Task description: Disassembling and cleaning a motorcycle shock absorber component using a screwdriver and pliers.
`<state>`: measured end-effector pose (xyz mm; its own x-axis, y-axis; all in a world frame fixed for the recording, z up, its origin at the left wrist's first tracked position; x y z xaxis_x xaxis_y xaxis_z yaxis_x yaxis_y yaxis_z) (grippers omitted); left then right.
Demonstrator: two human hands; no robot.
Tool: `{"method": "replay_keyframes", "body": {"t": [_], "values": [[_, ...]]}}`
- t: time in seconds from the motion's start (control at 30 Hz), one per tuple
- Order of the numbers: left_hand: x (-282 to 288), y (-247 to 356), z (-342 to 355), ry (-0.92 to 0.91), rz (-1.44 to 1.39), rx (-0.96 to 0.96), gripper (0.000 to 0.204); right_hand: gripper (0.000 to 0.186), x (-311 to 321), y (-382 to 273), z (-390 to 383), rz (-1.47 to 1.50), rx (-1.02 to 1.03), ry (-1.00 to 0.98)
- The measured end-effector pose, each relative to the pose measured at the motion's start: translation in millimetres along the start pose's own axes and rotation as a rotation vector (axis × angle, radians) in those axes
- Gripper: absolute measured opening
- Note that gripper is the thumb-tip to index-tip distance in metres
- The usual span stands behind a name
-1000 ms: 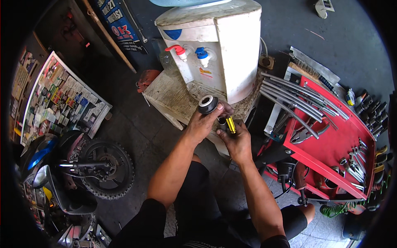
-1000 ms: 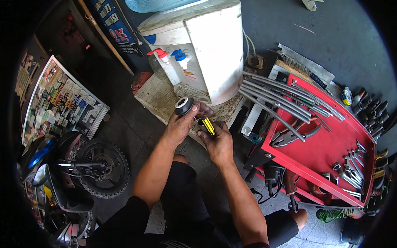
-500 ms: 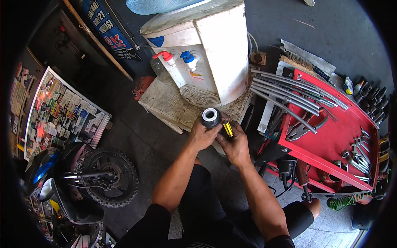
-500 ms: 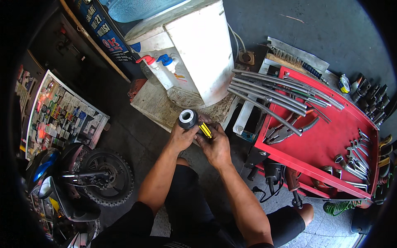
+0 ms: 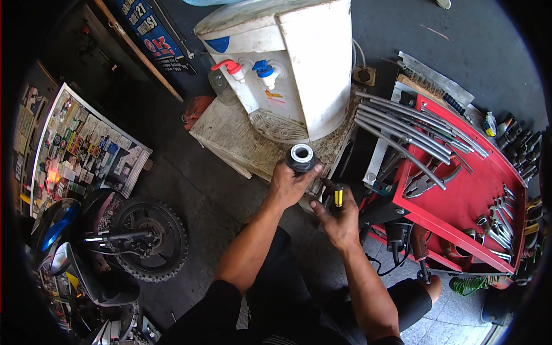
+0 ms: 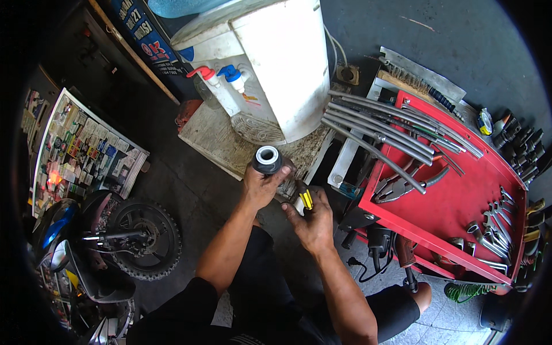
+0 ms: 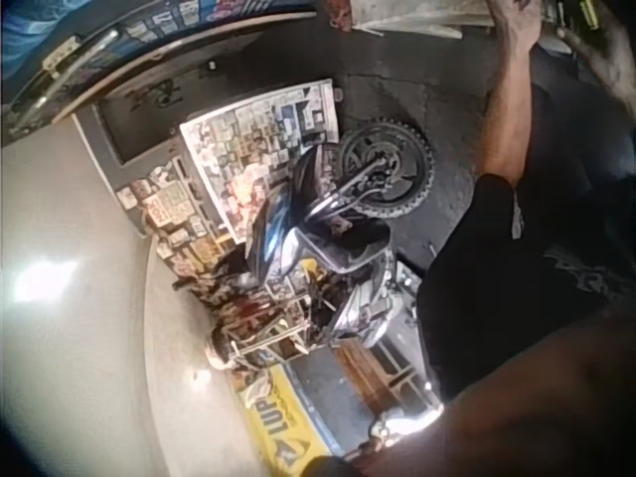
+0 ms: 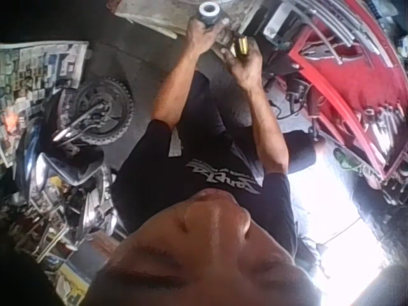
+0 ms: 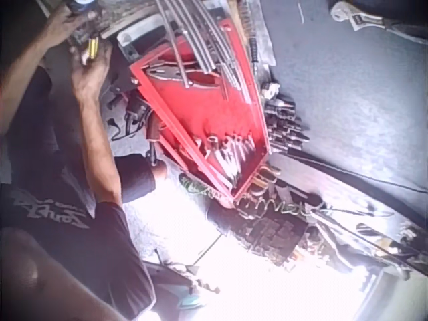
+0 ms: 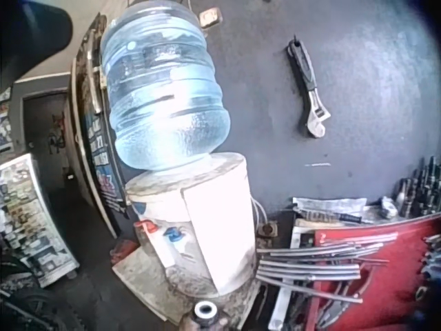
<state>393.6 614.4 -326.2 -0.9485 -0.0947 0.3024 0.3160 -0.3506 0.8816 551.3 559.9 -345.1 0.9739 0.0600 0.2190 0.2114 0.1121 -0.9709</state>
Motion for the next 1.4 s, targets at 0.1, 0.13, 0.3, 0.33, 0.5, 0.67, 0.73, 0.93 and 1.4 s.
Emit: {"method": "replay_keyframes", "body": {"t": [0.1, 0.13, 0.3, 0.33, 0.5, 0.67, 0.73, 0.93, 1.4], "values": [[2.5, -0.6, -2.7, 0.035, 0.019, -0.019, 0.021, 0.050, 8.4, -22.9, 3.4, 0.056, 0.190, 0.079], [3.5, -3.5, -4.0, 0.054, 0.010, -0.030, 0.022, 0.050, 12.5, -31.4, 5.1, 0.083, 0.241, 0.129], [1.8, -47.6, -12.6, 0.053, -0.206, 0.093, 0.019, 0.057, 6.6, -82.5, 13.2, -0.206, 0.434, 0.171], [-0.1, -43.8, -13.3, 0.050, -0.123, -0.080, 0.021, 0.059, 5.7, -88.5, 15.8, -0.268, 0.420, 0.194], [2.9, -79.0, -10.5, 0.093, -0.499, 0.138, 0.048, 0.057, -5.2, -90.9, 38.2, -0.286, 0.172, 0.091], [5.1, -48.0, -6.3, -0.042, 0.213, -0.059, 0.053, 0.047, -9.2, -95.2, 41.8, -0.241, 0.199, 0.051], [-0.8, -40.2, -5.0, -0.044, 0.132, -0.017, 0.053, 0.048, -6.0, -101.0, 39.8, -0.256, 0.240, 0.076], [-1.0, -12.4, -19.8, 0.099, 0.055, -0.040, 0.047, 0.055, 16.8, -132.5, 23.2, -0.180, 0.295, 0.137], [-121.5, 256.8, 50.9, -0.304, 0.336, -0.507, 0.038, 0.051, 226.4, -143.2, -186.9, -0.190, 0.264, 0.366]]}}
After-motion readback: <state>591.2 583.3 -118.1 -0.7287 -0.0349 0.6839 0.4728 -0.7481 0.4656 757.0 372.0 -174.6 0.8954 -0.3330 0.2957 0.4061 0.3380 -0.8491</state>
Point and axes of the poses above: each hand's wrist, its own z-axis towards the middle knuckle, its own x-axis out of the back of the hand, y = z × x, the point moved 7 cm from there along z, towards the middle knuckle, and after that the axes turned 1 degree about -y, right-handed, at the moved point
